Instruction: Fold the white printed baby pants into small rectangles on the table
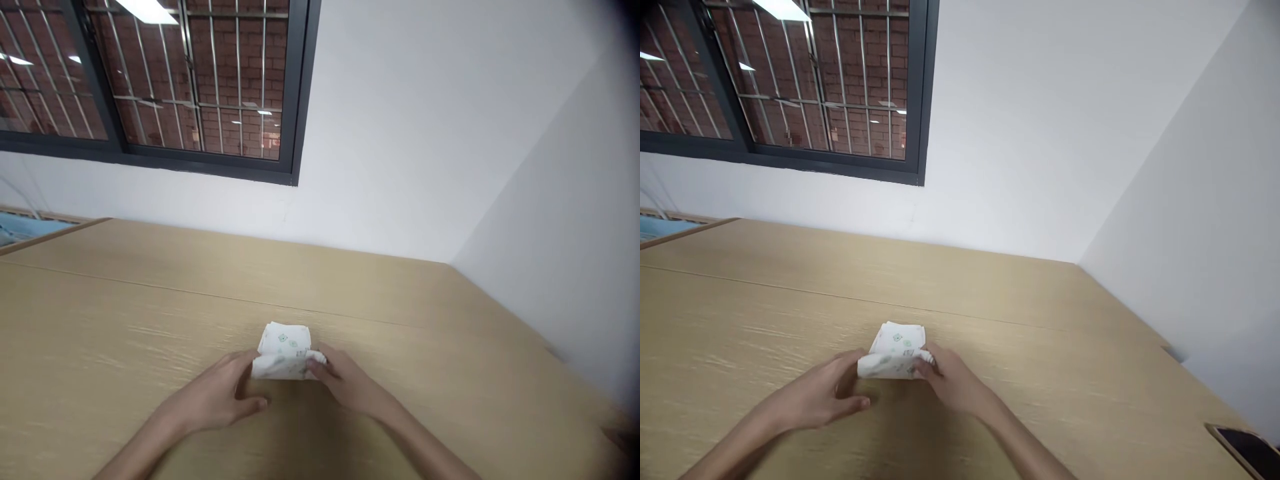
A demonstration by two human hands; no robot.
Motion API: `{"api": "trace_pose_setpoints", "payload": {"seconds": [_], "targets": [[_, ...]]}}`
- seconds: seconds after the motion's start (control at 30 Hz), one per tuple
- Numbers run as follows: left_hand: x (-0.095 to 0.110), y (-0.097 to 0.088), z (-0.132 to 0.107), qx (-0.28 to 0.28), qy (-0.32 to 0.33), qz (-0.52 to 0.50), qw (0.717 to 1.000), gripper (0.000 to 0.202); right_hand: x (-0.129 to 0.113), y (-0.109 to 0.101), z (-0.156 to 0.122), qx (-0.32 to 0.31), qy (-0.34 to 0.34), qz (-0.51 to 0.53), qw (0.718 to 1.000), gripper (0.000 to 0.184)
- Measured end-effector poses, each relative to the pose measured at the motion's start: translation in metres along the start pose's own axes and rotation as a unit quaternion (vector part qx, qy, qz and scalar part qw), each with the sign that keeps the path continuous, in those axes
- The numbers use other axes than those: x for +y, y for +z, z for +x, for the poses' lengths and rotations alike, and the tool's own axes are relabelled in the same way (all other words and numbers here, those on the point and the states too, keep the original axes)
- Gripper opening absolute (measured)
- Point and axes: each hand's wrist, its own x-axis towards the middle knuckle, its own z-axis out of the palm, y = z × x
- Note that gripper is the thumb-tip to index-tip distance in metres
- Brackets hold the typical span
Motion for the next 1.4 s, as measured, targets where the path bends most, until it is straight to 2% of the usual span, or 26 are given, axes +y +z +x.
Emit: {"api": "trace_pose_setpoints", "payload": {"seconds": [0.07,0.17,0.3,0.4,0.5,0.57,0.67,0.73,0.8,0.87,0.93,1.03,1.2,1.4], "targets": [[-0.009,0.008,0.009,0.031,0.008,-0.028,0.999,0.038,0.009,-0.001,0.010,0.030,-0.002,0.032,0.999,0.036],[-0.021,0.024,0.022,0.092,-0.009,-0.060,0.994,0.028,0.024,0.002,0.025,0.080,0.020,-0.005,0.997,0.039],[-0.026,0.039,0.029,0.168,-0.046,-0.063,0.983,0.050,0.039,0.009,0.043,0.129,0.029,-0.075,0.988,0.035],[-0.026,0.043,0.028,0.200,-0.036,0.012,0.979,0.059,0.045,0.013,0.055,0.166,0.044,-0.089,0.981,0.022],[-0.030,0.046,0.029,0.196,-0.003,0.102,0.975,0.045,0.048,0.017,0.062,0.200,0.078,-0.103,0.971,0.013],[-0.032,0.047,0.029,0.189,0.011,0.140,0.972,0.037,0.047,0.020,0.063,0.238,0.074,-0.146,0.957,0.018],[-0.029,0.049,0.028,0.212,0.022,0.195,0.957,0.033,0.037,0.028,0.059,0.292,-0.002,-0.255,0.922,0.032],[-0.020,0.050,0.027,0.234,0.045,0.217,0.947,0.034,0.025,0.035,0.055,0.260,-0.077,-0.313,0.910,0.042],[-0.011,0.051,0.028,0.232,0.097,0.213,0.944,0.038,0.013,0.043,0.051,0.180,-0.148,-0.338,0.912,0.048],[-0.005,0.056,0.030,0.214,0.155,0.213,0.941,0.049,0.007,0.048,0.047,0.119,-0.180,-0.337,0.916,0.052],[-0.007,0.062,0.034,0.198,0.186,0.239,0.932,0.063,0.007,0.051,0.045,0.097,-0.174,-0.330,0.923,0.053],[-0.019,0.075,0.040,0.184,0.182,0.288,0.922,0.075,0.018,0.050,0.044,0.087,-0.151,-0.332,0.927,0.054],[-0.038,0.089,0.042,0.187,0.154,0.350,0.905,0.083,0.032,0.048,0.038,0.092,-0.149,-0.334,0.926,0.056],[-0.046,0.088,0.040,0.190,0.134,0.367,0.901,0.085,0.037,0.038,0.032,0.085,-0.129,-0.328,0.932,0.060]]}}
